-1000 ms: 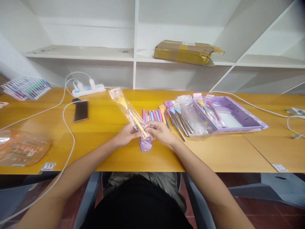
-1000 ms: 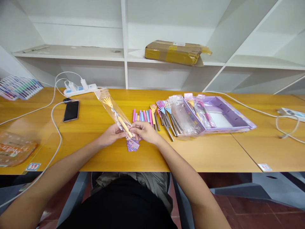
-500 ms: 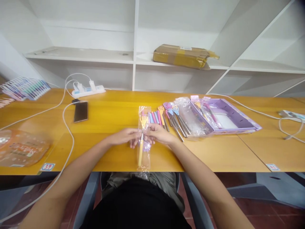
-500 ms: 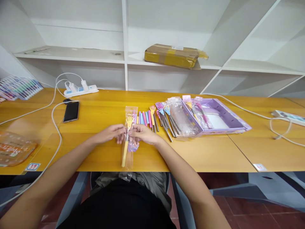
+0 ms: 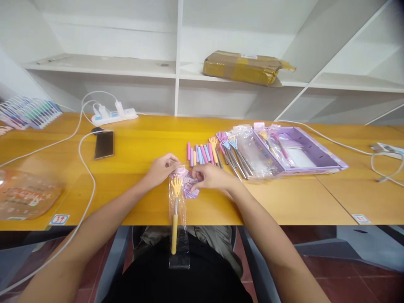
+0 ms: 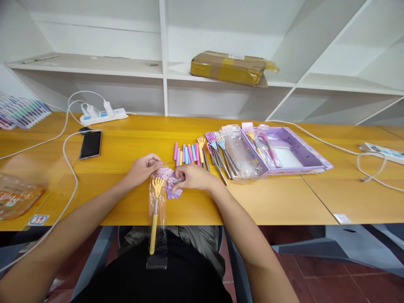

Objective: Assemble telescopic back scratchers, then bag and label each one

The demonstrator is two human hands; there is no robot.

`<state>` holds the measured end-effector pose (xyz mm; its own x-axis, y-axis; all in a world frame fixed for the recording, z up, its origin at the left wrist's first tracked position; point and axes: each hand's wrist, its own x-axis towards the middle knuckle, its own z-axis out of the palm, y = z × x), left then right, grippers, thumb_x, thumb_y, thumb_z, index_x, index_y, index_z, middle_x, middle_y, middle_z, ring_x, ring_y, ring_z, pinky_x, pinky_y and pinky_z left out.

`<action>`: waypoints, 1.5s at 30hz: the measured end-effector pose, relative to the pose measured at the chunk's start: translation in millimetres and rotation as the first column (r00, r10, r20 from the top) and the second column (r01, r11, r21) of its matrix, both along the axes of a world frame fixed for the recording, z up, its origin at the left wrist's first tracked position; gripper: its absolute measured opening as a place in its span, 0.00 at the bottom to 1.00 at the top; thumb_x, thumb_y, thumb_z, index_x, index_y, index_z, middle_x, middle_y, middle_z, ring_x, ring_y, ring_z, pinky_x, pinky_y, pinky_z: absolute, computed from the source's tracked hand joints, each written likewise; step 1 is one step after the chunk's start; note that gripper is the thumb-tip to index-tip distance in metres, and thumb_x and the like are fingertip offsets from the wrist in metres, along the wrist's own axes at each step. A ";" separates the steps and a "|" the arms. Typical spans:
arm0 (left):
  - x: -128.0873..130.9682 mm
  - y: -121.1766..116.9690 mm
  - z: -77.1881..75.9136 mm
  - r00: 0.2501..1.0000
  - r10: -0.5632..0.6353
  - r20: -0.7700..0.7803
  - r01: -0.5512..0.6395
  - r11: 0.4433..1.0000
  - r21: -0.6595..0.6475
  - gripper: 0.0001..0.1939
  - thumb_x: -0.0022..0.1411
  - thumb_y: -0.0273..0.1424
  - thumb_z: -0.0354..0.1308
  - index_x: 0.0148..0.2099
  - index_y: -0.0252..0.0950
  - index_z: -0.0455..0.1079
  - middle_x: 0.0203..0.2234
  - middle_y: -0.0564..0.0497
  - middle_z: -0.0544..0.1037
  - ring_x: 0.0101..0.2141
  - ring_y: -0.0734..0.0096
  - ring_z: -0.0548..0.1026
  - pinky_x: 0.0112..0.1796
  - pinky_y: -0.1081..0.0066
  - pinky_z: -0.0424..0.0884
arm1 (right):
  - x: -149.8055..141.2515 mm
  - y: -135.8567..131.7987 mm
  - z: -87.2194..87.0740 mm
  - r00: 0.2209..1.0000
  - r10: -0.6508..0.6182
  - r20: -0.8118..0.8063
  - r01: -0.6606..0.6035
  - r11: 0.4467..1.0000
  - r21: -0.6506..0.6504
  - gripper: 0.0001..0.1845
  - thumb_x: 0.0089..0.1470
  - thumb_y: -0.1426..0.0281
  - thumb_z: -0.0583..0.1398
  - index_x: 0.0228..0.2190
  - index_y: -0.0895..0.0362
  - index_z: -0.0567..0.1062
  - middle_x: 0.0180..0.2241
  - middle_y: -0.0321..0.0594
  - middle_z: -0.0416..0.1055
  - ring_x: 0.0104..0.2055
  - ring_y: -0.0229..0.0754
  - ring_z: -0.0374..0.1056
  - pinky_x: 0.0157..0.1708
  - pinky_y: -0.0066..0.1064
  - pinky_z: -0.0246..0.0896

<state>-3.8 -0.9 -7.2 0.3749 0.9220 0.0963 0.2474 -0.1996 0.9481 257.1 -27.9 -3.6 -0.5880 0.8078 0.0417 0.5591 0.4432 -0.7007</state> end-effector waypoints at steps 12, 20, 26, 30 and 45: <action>5.2 -2.6 -5.1 0.999 0.000 0.043 0.002 0.998 -0.061 0.23 0.70 0.52 0.55 0.32 0.38 0.70 0.20 0.56 0.68 0.22 0.72 0.65 0.25 0.70 0.59 | -2.8 -0.9 -4.1 0.998 0.061 -0.023 -0.063 0.989 -0.134 0.16 0.53 0.64 0.74 0.27 0.55 0.74 0.24 0.29 0.66 0.26 0.35 0.59 0.28 0.30 0.49; 11.1 -7.8 -0.1 0.985 -0.067 0.160 0.096 0.978 -0.184 0.19 0.66 0.47 0.63 0.32 0.38 0.67 0.18 0.59 0.68 0.19 0.76 0.65 0.23 0.73 0.59 | 11.1 -3.8 18.2 0.900 -0.103 -0.423 0.001 0.972 -0.235 0.19 0.63 0.53 0.66 0.32 0.54 0.68 0.26 0.30 0.65 0.26 0.35 0.58 0.27 0.30 0.53; 13.0 -9.8 0.5 0.950 -0.089 0.300 0.173 0.948 -0.268 0.24 0.56 0.49 0.73 0.36 0.33 0.74 0.26 0.53 0.78 0.24 0.75 0.72 0.29 0.72 0.67 | -5.9 -5.2 9.6 0.745 -0.211 -0.633 0.078 0.970 -0.231 0.20 0.61 0.55 0.70 0.37 0.51 0.66 0.25 0.30 0.70 0.25 0.35 0.68 0.26 0.30 0.63; 12.6 -10.1 2.0 0.936 -0.066 0.345 0.177 0.937 -0.302 0.25 0.53 0.49 0.76 0.36 0.32 0.76 0.27 0.51 0.79 0.25 0.74 0.75 0.31 0.72 0.70 | -14.5 -6.8 6.8 0.731 -0.212 -0.649 0.082 0.971 -0.225 0.19 0.60 0.57 0.70 0.39 0.53 0.69 0.29 0.32 0.73 0.30 0.37 0.73 0.31 0.32 0.69; 8.0 -9.3 6.2 0.914 -0.023 0.405 0.186 0.910 -0.369 0.23 0.52 0.46 0.78 0.37 0.30 0.81 0.28 0.48 0.81 0.26 0.74 0.75 0.29 0.74 0.69 | -16.8 -13.0 9.2 0.826 -0.142 -0.545 0.167 0.986 -0.003 0.12 0.62 0.61 0.69 0.40 0.54 0.75 0.32 0.35 0.74 0.32 0.37 0.70 0.35 0.33 0.68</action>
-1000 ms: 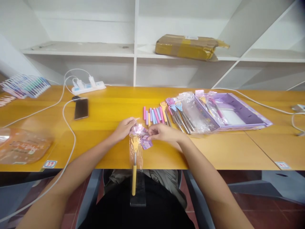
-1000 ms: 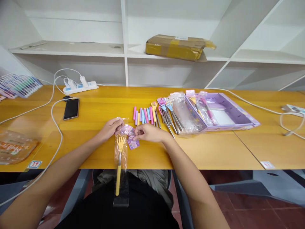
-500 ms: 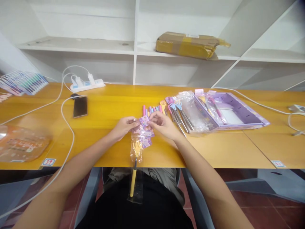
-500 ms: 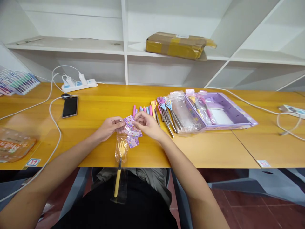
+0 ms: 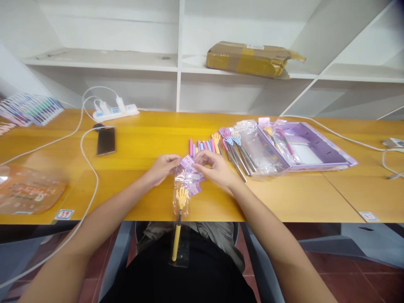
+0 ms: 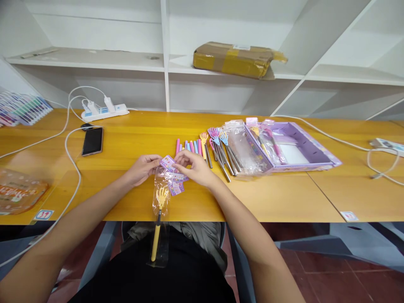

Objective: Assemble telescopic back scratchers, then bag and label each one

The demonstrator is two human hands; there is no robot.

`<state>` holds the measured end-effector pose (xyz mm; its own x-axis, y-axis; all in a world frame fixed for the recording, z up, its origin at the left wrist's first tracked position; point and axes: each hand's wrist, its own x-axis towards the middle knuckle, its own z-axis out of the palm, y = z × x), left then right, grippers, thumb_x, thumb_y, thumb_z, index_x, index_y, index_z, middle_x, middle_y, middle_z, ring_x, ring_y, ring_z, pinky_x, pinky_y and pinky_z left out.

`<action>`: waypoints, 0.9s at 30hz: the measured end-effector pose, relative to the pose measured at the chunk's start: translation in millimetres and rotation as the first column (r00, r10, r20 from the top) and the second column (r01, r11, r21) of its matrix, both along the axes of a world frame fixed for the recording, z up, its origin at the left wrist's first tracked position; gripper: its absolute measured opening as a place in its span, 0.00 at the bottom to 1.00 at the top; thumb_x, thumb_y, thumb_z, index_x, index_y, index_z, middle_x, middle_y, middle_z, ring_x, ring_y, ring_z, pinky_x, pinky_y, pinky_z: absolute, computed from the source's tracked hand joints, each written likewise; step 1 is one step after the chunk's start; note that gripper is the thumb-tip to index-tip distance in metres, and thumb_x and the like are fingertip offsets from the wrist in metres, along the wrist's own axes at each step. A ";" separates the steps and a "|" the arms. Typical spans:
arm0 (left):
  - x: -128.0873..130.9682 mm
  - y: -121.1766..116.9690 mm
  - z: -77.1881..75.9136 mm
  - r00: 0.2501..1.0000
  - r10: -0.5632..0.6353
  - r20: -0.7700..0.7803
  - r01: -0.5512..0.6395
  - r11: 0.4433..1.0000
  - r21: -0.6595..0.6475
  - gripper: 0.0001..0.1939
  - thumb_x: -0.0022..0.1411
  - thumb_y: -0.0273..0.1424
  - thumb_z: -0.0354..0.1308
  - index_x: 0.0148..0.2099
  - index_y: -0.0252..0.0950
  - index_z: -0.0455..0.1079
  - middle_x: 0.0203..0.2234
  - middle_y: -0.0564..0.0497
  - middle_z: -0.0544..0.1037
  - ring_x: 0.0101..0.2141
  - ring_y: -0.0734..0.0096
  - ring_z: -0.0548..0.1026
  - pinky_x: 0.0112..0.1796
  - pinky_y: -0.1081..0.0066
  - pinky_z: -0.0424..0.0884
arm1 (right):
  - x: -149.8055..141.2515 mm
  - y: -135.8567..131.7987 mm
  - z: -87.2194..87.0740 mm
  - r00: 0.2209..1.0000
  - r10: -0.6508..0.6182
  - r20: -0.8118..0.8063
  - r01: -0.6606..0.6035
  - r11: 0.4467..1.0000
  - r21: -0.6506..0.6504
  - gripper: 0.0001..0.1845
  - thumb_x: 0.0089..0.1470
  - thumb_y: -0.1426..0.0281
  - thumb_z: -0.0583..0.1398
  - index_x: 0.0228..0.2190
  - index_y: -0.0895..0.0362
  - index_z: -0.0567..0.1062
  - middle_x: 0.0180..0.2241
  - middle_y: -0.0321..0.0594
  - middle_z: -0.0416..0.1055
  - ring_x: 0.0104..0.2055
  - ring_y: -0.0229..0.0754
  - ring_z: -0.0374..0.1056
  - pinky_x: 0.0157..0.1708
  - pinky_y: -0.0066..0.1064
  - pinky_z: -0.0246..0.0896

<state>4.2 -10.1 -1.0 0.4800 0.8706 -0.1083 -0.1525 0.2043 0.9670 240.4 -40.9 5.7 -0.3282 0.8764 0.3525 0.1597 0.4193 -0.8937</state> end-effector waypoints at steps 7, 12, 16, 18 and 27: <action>-1.7 1.7 -0.7 1.000 -0.013 0.025 0.015 0.997 -0.077 0.22 0.52 0.45 0.78 0.35 0.29 0.82 0.21 0.54 0.73 0.22 0.82 0.65 0.24 0.78 0.58 | 4.1 2.0 -3.4 0.997 0.026 0.078 -0.032 0.997 0.072 0.08 0.64 0.63 0.67 0.41 0.54 0.79 0.33 0.36 0.75 0.33 0.38 0.68 0.34 0.33 0.67; -1.9 3.8 -6.2 0.999 -0.019 0.045 0.024 0.995 -0.093 0.23 0.51 0.45 0.79 0.36 0.28 0.83 0.22 0.52 0.74 0.22 0.82 0.66 0.24 0.78 0.59 | 4.1 1.0 -0.6 0.991 0.006 0.133 -0.031 0.982 0.187 0.08 0.65 0.64 0.66 0.44 0.52 0.81 0.36 0.38 0.75 0.34 0.39 0.69 0.35 0.34 0.67; -1.7 3.3 -5.5 0.998 -0.011 0.069 0.018 0.994 -0.109 0.21 0.51 0.42 0.79 0.35 0.28 0.82 0.23 0.51 0.75 0.23 0.82 0.67 0.24 0.78 0.61 | 3.7 -0.3 2.8 0.985 0.018 0.173 -0.064 0.962 0.265 0.10 0.67 0.66 0.64 0.49 0.50 0.82 0.36 0.37 0.73 0.35 0.39 0.68 0.36 0.34 0.66; -1.3 2.5 -3.8 0.998 -0.008 0.065 0.015 0.994 -0.110 0.20 0.51 0.42 0.79 0.35 0.29 0.82 0.24 0.51 0.76 0.23 0.82 0.67 0.24 0.78 0.61 | 3.8 -0.7 3.8 0.983 0.030 0.183 -0.079 0.959 0.271 0.11 0.68 0.67 0.64 0.50 0.49 0.82 0.35 0.37 0.72 0.35 0.39 0.68 0.36 0.34 0.66; -1.3 0.9 -2.5 0.999 -0.038 -0.002 0.038 0.997 -0.061 0.24 0.53 0.47 0.77 0.40 0.30 0.85 0.23 0.51 0.75 0.24 0.80 0.65 0.26 0.77 0.59 | 5.0 -1.0 0.0 0.953 0.193 0.234 -0.236 0.956 0.174 0.11 0.70 0.63 0.61 0.45 0.49 0.84 0.39 0.41 0.73 0.41 0.44 0.70 0.44 0.41 0.68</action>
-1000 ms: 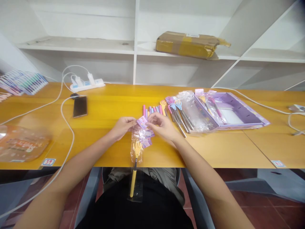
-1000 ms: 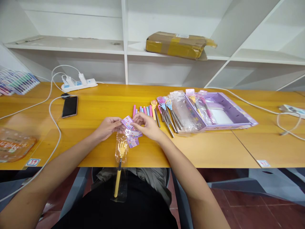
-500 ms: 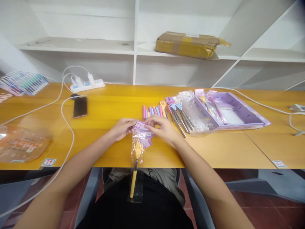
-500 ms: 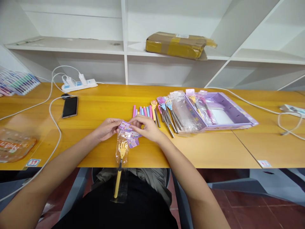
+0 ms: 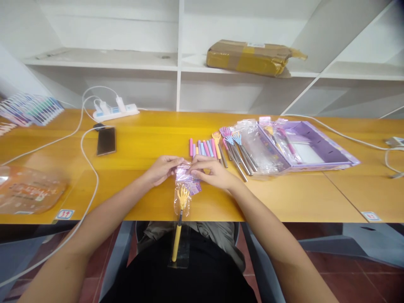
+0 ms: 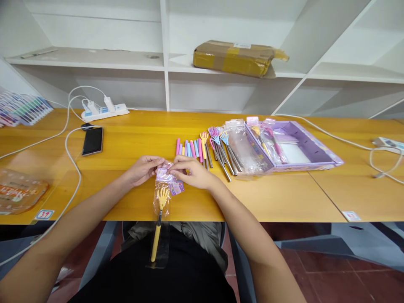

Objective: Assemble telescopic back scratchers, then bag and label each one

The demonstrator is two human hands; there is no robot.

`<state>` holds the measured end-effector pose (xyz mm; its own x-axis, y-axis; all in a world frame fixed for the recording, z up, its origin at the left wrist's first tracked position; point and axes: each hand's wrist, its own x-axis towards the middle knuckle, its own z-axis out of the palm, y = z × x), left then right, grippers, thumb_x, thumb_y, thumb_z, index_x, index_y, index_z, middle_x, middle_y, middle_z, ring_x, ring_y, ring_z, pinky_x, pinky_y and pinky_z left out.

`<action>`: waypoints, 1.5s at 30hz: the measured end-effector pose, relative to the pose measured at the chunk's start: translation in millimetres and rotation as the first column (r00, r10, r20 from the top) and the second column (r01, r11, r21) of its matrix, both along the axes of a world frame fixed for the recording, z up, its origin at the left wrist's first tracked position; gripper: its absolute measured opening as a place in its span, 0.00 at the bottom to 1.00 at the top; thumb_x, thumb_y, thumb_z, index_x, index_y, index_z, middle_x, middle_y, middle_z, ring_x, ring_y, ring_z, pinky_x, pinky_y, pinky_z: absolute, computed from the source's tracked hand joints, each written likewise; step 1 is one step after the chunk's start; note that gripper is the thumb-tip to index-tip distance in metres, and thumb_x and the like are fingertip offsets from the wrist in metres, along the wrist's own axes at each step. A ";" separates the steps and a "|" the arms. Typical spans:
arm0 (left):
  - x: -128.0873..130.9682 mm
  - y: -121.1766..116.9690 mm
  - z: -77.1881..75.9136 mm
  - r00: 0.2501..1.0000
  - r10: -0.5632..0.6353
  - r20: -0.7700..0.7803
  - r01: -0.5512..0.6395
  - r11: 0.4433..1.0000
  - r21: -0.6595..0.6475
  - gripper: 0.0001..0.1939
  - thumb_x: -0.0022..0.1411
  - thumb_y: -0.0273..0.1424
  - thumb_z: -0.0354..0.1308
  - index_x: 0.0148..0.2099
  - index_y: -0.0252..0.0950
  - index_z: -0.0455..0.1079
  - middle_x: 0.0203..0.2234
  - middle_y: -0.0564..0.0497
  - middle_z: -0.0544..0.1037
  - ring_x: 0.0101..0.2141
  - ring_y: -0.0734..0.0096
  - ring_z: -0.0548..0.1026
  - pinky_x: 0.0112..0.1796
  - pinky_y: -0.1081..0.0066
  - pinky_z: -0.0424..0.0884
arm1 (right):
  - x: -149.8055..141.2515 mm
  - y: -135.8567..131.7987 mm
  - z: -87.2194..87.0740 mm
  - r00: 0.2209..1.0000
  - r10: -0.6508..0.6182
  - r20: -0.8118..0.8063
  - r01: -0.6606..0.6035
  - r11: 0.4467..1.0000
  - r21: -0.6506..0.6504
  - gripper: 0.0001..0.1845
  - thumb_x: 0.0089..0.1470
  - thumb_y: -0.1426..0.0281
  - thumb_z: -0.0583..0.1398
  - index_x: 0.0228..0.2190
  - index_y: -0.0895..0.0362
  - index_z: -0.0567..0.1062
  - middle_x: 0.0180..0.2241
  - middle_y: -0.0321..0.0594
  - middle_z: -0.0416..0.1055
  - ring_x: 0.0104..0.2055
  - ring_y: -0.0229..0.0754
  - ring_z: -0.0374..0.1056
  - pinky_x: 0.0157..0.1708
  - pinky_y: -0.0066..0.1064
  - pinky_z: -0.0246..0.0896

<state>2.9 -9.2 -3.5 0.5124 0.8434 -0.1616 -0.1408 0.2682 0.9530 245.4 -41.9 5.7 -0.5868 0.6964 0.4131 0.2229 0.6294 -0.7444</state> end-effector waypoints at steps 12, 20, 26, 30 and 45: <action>3.2 -6.0 8.5 0.998 -0.026 0.056 0.027 0.999 -0.018 0.22 0.56 0.47 0.75 0.37 0.32 0.79 0.31 0.50 0.78 0.31 0.73 0.74 0.34 0.73 0.70 | -3.9 -0.5 -0.8 0.979 -0.174 -0.101 0.170 0.984 -0.050 0.06 0.65 0.68 0.64 0.44 0.50 0.80 0.39 0.37 0.74 0.32 0.37 0.65 0.35 0.34 0.64; -6.0 -2.4 5.5 0.899 -0.324 -0.295 0.397 0.888 0.233 0.29 0.52 0.40 0.78 0.54 0.37 0.78 0.47 0.44 0.82 0.43 0.62 0.80 0.43 0.68 0.74 | -3.4 -0.8 0.9 0.982 -0.151 -0.110 0.141 0.985 -0.096 0.09 0.62 0.71 0.63 0.44 0.51 0.81 0.38 0.38 0.73 0.33 0.39 0.66 0.36 0.35 0.65; -3.7 -6.3 5.3 0.858 -0.323 -0.399 0.452 0.844 0.288 0.22 0.55 0.39 0.75 0.50 0.36 0.80 0.39 0.48 0.82 0.36 0.65 0.79 0.37 0.69 0.72 | -2.7 -1.4 2.7 0.994 -0.060 -0.093 0.052 0.995 -0.080 0.07 0.63 0.69 0.63 0.38 0.50 0.84 0.38 0.39 0.68 0.36 0.41 0.65 0.36 0.36 0.66; 1.5 -8.4 -0.8 0.925 -0.268 -0.270 0.329 0.919 0.217 0.19 0.56 0.40 0.75 0.42 0.33 0.78 0.25 0.54 0.76 0.25 0.73 0.72 0.31 0.71 0.67 | -1.7 0.3 2.3 0.991 -0.102 -0.086 0.099 0.994 -0.039 0.07 0.64 0.66 0.63 0.39 0.49 0.84 0.40 0.40 0.68 0.41 0.44 0.67 0.40 0.39 0.68; 1.5 -10.4 -3.3 0.897 -0.355 -0.263 0.403 0.901 0.159 0.22 0.66 0.47 0.66 0.52 0.35 0.76 0.34 0.47 0.82 0.26 0.68 0.81 0.31 0.69 0.77 | -2.0 2.3 -0.3 0.998 -0.046 -0.044 0.044 0.998 -0.045 0.11 0.68 0.61 0.63 0.35 0.53 0.80 0.39 0.41 0.74 0.40 0.43 0.71 0.42 0.39 0.69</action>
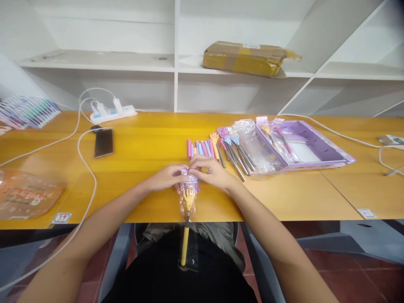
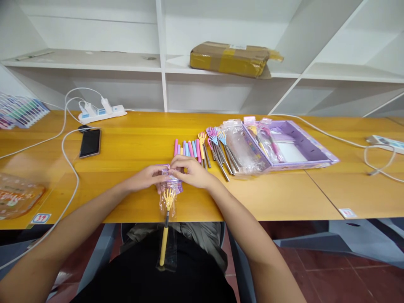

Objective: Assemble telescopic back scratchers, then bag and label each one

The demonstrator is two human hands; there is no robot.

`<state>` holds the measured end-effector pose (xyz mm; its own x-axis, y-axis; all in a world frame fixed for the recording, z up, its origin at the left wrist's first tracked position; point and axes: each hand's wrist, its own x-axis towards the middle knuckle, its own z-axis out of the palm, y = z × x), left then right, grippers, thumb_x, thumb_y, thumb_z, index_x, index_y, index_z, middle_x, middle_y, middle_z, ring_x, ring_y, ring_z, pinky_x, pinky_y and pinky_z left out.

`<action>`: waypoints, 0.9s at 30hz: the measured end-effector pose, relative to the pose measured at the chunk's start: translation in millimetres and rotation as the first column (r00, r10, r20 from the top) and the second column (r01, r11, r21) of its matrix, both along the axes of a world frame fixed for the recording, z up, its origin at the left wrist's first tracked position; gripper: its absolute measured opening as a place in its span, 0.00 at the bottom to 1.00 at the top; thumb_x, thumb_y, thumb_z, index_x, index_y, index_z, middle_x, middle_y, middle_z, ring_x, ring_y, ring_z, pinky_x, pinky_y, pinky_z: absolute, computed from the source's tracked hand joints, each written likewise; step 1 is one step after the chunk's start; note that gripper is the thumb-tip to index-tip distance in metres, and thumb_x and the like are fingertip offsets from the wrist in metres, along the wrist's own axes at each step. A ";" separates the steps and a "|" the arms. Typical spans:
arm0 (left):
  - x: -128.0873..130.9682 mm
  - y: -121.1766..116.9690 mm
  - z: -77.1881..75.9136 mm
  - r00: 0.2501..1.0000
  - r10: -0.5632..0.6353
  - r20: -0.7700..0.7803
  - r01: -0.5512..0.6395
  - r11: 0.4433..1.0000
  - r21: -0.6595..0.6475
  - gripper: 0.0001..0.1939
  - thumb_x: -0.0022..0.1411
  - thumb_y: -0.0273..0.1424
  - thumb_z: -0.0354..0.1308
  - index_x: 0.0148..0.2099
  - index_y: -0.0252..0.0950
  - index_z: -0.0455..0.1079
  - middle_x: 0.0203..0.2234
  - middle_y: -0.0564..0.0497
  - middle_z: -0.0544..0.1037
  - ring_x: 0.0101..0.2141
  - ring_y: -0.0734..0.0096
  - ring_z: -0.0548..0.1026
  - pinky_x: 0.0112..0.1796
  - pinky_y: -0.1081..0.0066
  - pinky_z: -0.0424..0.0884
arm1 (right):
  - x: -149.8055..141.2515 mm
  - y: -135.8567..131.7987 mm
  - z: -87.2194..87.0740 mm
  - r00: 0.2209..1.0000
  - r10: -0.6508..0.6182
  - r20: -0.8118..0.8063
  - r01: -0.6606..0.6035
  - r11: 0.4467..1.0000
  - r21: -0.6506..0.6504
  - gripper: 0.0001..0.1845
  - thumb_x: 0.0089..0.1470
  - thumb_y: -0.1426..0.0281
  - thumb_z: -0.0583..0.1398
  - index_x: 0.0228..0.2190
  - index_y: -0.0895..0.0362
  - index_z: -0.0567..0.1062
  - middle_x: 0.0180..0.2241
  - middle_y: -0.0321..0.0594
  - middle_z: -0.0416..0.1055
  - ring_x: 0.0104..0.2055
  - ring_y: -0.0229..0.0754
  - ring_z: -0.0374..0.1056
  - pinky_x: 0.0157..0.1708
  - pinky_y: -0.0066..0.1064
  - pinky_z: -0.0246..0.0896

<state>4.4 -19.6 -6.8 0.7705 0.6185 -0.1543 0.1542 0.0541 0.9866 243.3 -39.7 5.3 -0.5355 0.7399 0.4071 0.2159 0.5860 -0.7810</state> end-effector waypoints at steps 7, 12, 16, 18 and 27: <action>0.9 1.3 0.6 1.000 -0.014 -0.017 0.015 0.999 0.052 0.24 0.66 0.51 0.65 0.46 0.33 0.78 0.33 0.45 0.83 0.26 0.67 0.82 0.30 0.69 0.79 | 0.5 0.6 -2.5 1.000 -0.001 0.008 0.001 1.000 0.009 0.10 0.66 0.63 0.64 0.32 0.54 0.77 0.38 0.40 0.73 0.39 0.42 0.70 0.41 0.38 0.68; -1.2 2.6 -1.4 1.000 -0.021 -0.021 0.022 0.996 0.081 0.20 0.67 0.47 0.66 0.45 0.34 0.79 0.29 0.46 0.83 0.27 0.67 0.82 0.32 0.70 0.79 | -1.5 -0.7 -6.7 0.999 0.041 -0.030 -0.047 0.966 -0.254 0.16 0.60 0.67 0.69 0.47 0.53 0.71 0.39 0.36 0.72 0.35 0.38 0.70 0.34 0.30 0.67; -1.2 1.5 2.3 0.999 -0.029 -0.040 0.035 0.988 0.152 0.16 0.69 0.44 0.64 0.45 0.35 0.80 0.31 0.47 0.84 0.28 0.69 0.82 0.32 0.71 0.77 | -0.7 -0.8 -7.1 0.990 0.136 -0.020 -0.135 0.929 -0.345 0.26 0.58 0.73 0.67 0.57 0.51 0.69 0.40 0.36 0.72 0.40 0.38 0.71 0.34 0.28 0.67; -0.4 0.9 5.0 0.998 -0.039 -0.053 0.048 0.982 0.185 0.15 0.68 0.42 0.65 0.41 0.34 0.81 0.30 0.48 0.83 0.28 0.69 0.81 0.32 0.72 0.77 | 0.6 -1.0 -6.2 0.984 0.179 -0.003 -0.168 0.916 -0.364 0.30 0.57 0.75 0.66 0.59 0.51 0.69 0.44 0.37 0.72 0.42 0.39 0.71 0.35 0.28 0.68; 0.9 -3.1 7.0 0.981 -0.166 -0.098 0.163 0.986 -0.038 0.33 0.58 0.38 0.75 0.63 0.37 0.73 0.43 0.42 0.86 0.31 0.66 0.84 0.32 0.69 0.80 | 5.7 4.1 -4.7 0.954 0.254 -0.158 -0.299 0.842 -0.450 0.32 0.56 0.76 0.66 0.60 0.53 0.69 0.43 0.36 0.70 0.43 0.37 0.70 0.43 0.29 0.71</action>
